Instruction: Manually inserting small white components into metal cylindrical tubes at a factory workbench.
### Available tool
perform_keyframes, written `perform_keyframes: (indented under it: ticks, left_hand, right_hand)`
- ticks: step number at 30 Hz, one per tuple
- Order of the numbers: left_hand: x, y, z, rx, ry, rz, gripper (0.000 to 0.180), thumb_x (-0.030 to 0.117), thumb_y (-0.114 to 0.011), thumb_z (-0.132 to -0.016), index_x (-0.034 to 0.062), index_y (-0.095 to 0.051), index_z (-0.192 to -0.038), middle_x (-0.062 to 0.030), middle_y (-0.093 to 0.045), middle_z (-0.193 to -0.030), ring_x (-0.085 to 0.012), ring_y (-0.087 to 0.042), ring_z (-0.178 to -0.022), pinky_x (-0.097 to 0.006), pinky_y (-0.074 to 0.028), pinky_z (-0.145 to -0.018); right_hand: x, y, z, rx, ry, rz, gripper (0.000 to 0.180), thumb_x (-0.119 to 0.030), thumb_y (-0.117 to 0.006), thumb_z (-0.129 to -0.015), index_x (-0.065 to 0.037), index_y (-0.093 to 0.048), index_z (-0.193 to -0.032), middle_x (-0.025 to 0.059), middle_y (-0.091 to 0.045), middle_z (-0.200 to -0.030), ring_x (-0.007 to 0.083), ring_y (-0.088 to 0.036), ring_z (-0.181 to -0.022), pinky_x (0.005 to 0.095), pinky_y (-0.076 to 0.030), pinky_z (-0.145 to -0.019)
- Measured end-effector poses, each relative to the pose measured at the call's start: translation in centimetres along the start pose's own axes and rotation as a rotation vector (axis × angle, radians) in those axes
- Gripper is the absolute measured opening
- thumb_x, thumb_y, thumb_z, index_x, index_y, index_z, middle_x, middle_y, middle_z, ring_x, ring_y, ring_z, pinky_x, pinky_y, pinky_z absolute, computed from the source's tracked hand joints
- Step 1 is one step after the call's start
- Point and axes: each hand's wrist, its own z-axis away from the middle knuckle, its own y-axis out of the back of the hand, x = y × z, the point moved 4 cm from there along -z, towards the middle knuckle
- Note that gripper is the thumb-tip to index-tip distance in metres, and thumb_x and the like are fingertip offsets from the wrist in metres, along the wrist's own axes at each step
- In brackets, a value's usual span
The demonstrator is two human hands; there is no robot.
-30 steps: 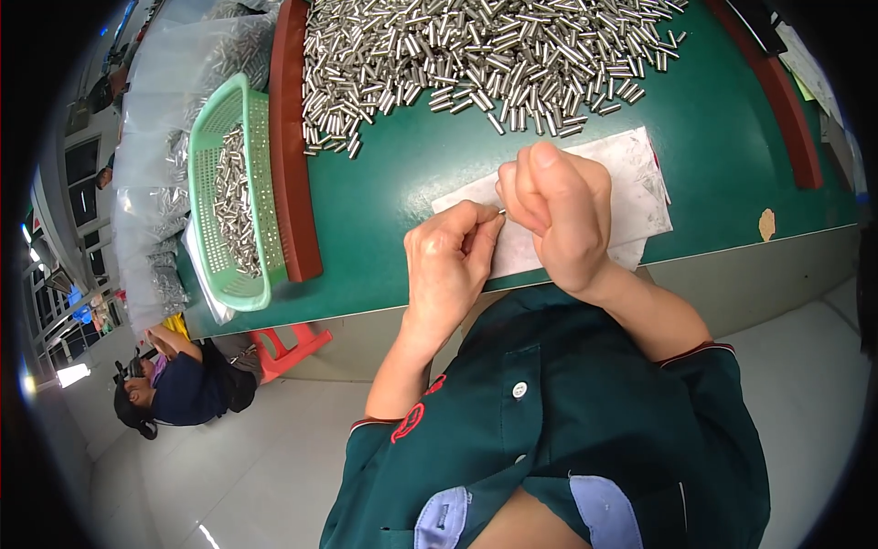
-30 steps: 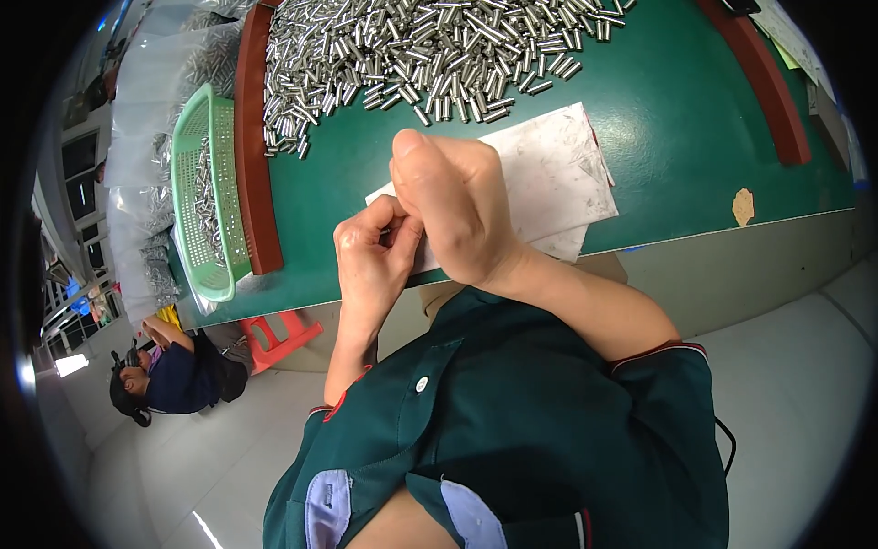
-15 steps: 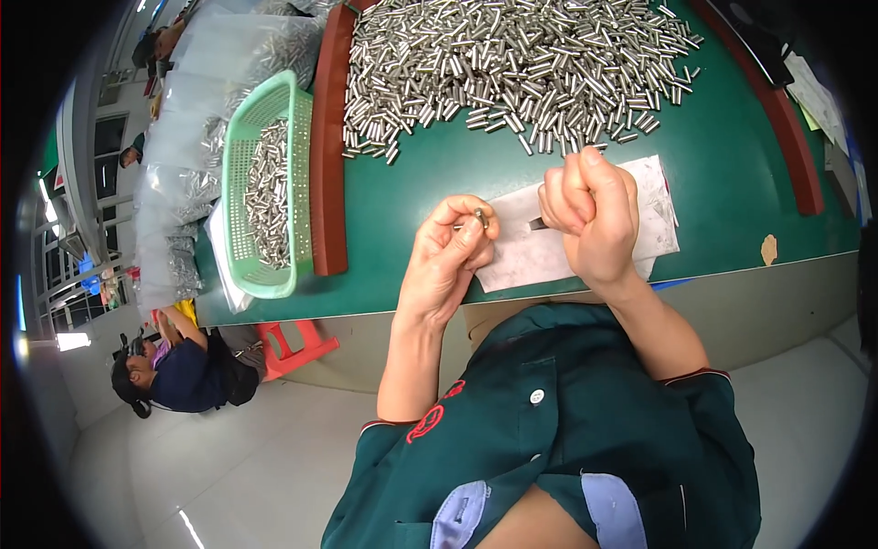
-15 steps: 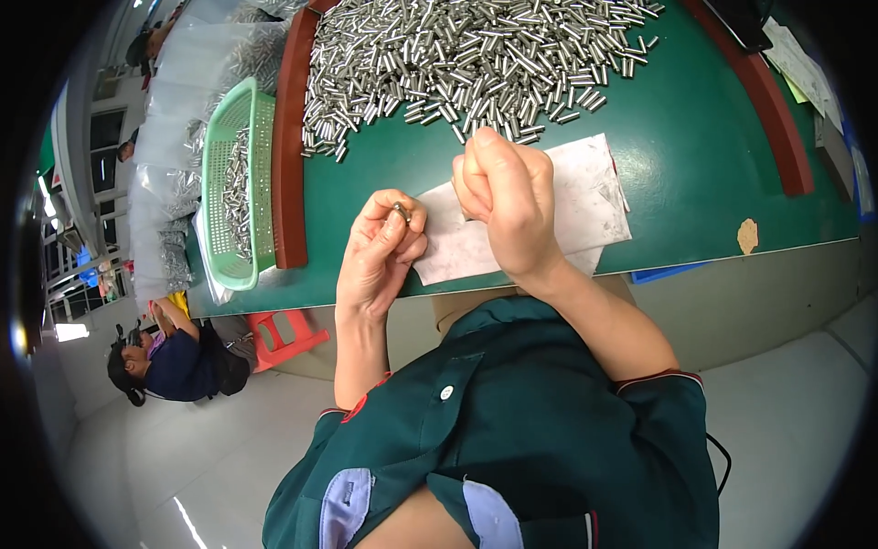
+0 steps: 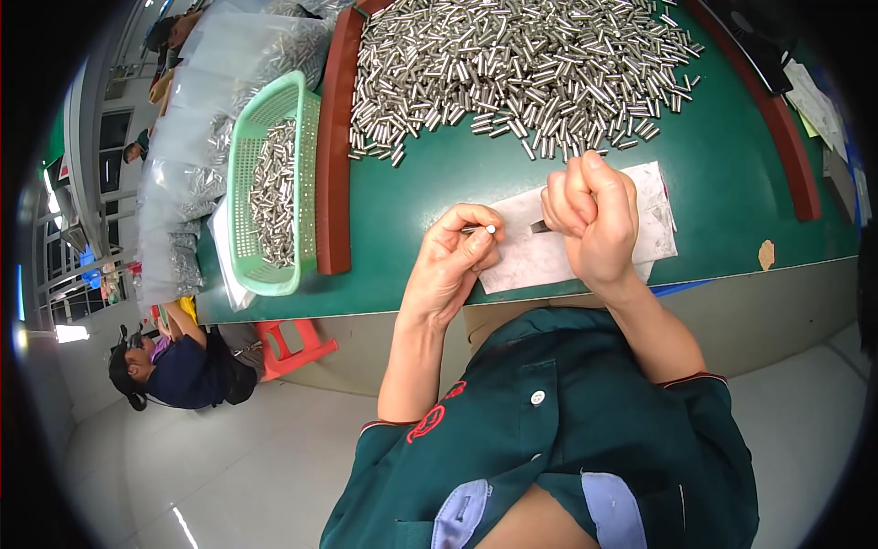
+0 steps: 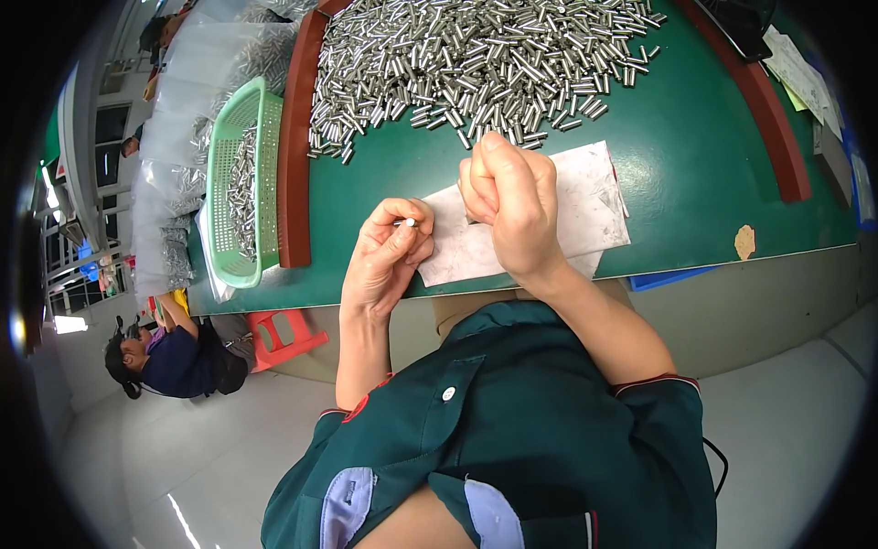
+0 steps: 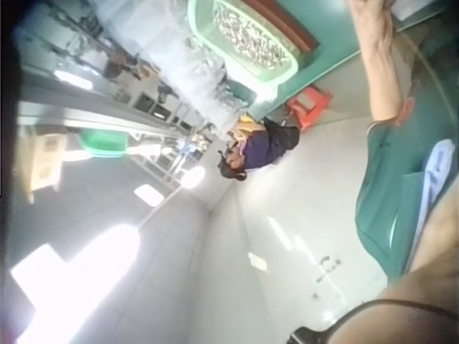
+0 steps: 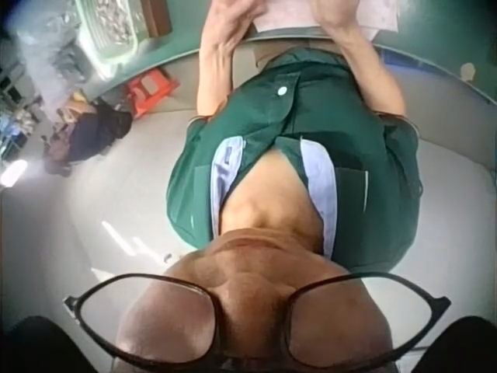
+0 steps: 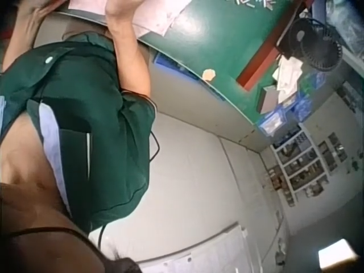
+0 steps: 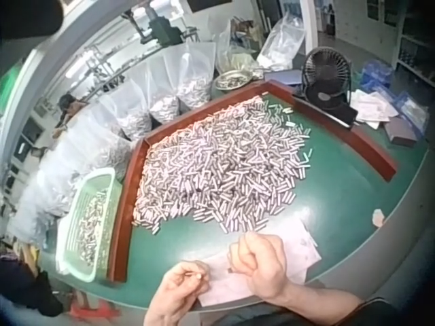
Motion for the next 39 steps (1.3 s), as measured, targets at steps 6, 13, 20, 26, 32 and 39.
perform_keyframes:
  ticks: [6,13,20,26,32,39]
  left_hand:
    - [0.3,0.0,-0.1,-0.007,0.041,0.06,0.017,0.012,-0.048,-0.087,-0.0002,-0.052,-0.098,-0.0049,-0.05,-0.071,-0.0046,-0.03,-0.051,-0.019,-0.027,-0.047]
    - [0.6,0.2,-0.3,0.021,0.088,0.102,0.025,0.017,-0.044,-0.088,-0.0019,-0.05,-0.104,-0.0061,-0.05,-0.067,-0.0046,-0.03,-0.051,-0.019,-0.026,-0.047]
    - [0.9,0.1,-0.2,0.069,0.107,0.181,0.027,0.02,-0.038,-0.09,-0.0026,-0.05,-0.098,-0.0096,-0.052,-0.069,-0.0078,-0.033,-0.053,-0.02,-0.029,-0.047]
    - [4.3,2.7,-0.9,0.122,-0.082,-0.116,0.033,0.023,-0.044,-0.089,0.0044,-0.045,-0.062,-0.002,-0.044,-0.058,-0.0068,-0.029,-0.048,-0.02,-0.026,-0.044]
    - [8.8,3.4,-2.6,0.667,-0.396,-1.665,0.013,0.009,-0.066,-0.069,0.0003,-0.057,-0.074,-0.0075,-0.04,-0.042,-0.0218,-0.039,-0.037,-0.033,-0.033,-0.043]
    - [8.4,4.6,-3.2,0.563,-0.313,-1.496,0.011,0.009,-0.063,-0.071,-0.0005,-0.057,-0.073,-0.0067,-0.044,-0.047,-0.0153,-0.041,-0.041,-0.028,-0.036,-0.045]
  right_hand:
    - [0.0,0.0,0.1,0.001,-0.012,-0.004,0.041,-0.02,-0.029,-0.09,-0.011,-0.026,-0.051,-0.0017,-0.024,-0.043,0.0069,-0.02,-0.04,0.023,-0.018,-0.038]
    - [0.0,0.0,-0.2,0.0,-0.031,0.019,0.041,-0.022,-0.027,-0.09,-0.012,-0.026,-0.051,-0.0007,-0.025,-0.042,0.0077,-0.016,-0.039,0.0238,-0.017,-0.039]
    - [0.0,-0.1,-0.3,0.029,-0.028,-0.038,0.039,-0.016,-0.031,-0.088,-0.01,-0.026,-0.05,-0.0022,-0.025,-0.044,0.0059,-0.023,-0.04,0.0222,-0.018,-0.038]
    - [0.0,0.1,-0.1,0.039,-0.052,-0.043,0.04,-0.017,-0.03,-0.089,-0.01,-0.025,-0.05,-0.0014,-0.024,-0.043,0.0074,-0.021,-0.04,0.0236,-0.018,-0.038]
    - [0.0,0.1,0.1,0.028,-0.06,-0.05,0.04,-0.019,-0.029,-0.089,-0.01,-0.025,-0.05,-0.0012,-0.025,-0.043,0.0072,-0.019,-0.04,0.0237,-0.018,-0.039]
    - [-0.1,0.0,-0.1,0.032,-0.069,-0.04,0.042,-0.02,-0.029,-0.089,-0.01,-0.025,-0.049,-0.0007,-0.026,-0.043,0.0074,-0.02,-0.04,0.0238,-0.018,-0.039]
